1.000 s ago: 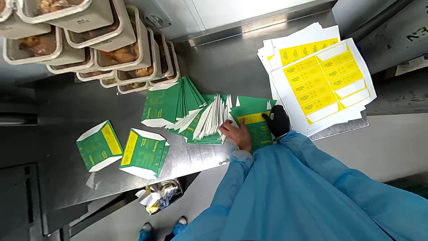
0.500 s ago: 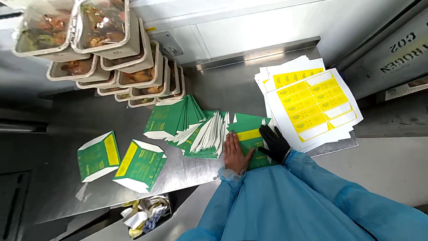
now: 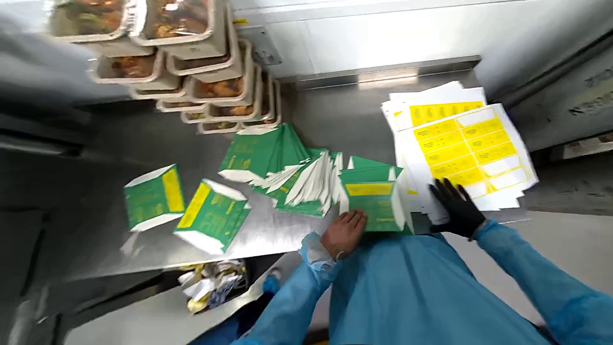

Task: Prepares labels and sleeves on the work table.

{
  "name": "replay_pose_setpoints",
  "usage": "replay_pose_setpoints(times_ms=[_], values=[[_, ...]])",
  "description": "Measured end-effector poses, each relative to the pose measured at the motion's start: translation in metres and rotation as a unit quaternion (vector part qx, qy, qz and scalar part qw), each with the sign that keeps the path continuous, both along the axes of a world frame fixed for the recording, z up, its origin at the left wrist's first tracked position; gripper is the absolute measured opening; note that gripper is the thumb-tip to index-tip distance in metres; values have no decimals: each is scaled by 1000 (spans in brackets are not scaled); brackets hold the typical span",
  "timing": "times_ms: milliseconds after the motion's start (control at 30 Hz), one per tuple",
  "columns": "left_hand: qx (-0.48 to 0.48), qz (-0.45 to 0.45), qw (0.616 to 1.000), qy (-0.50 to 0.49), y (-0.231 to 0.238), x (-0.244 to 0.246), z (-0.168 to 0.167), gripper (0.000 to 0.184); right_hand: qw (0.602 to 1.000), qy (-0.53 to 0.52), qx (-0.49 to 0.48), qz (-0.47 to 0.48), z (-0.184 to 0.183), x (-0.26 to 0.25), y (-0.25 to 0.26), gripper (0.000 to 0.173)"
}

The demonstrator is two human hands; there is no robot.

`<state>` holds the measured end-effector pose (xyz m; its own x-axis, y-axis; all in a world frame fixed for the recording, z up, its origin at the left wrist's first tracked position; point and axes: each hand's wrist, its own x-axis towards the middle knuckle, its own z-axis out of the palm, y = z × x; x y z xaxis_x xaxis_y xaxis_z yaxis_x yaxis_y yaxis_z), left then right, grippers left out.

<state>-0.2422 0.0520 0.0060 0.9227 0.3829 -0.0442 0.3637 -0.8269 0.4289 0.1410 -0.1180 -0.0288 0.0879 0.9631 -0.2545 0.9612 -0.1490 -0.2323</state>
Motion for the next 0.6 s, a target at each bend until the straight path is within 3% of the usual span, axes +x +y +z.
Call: replay_pose_setpoints(times_ms=[67, 100, 167, 233, 267, 300, 467, 533, 567, 600], values=[[73, 132, 970, -192, -2, -31, 24, 36, 1000, 1, -14, 20, -5, 4, -8, 138], [107, 217, 942, -231, -7, -51, 38, 38, 999, 3, -22, 29, -6, 7, -11, 137], [190, 391, 870, -233, -14, -88, 50, 41, 998, 2, -18, 56, -8, 15, -19, 132], [258, 551, 773, -181, -7, -109, 32, 36, 996, -5, 18, 90, -15, 25, -28, 121], [262, 601, 742, -140, -2, -119, 17, 35, 993, -5, 41, 107, -20, 27, -34, 111], [251, 621, 735, -107, 1, -131, 0, 36, 990, -3, 63, 125, -24, 25, -40, 100], [133, 612, 778, 48, 42, -169, -55, 45, 974, -3, 132, 183, -31, 26, -67, 50], [81, 608, 787, 66, 47, -163, -41, 58, 970, 15, 178, 164, -34, 29, -71, 36], [85, 596, 798, 30, 40, -149, -26, 63, 969, 22, 200, 145, -30, 29, -69, 34], [99, 570, 815, -32, 30, -124, -10, 58, 967, 21, 224, 120, -22, 27, -65, 34]])
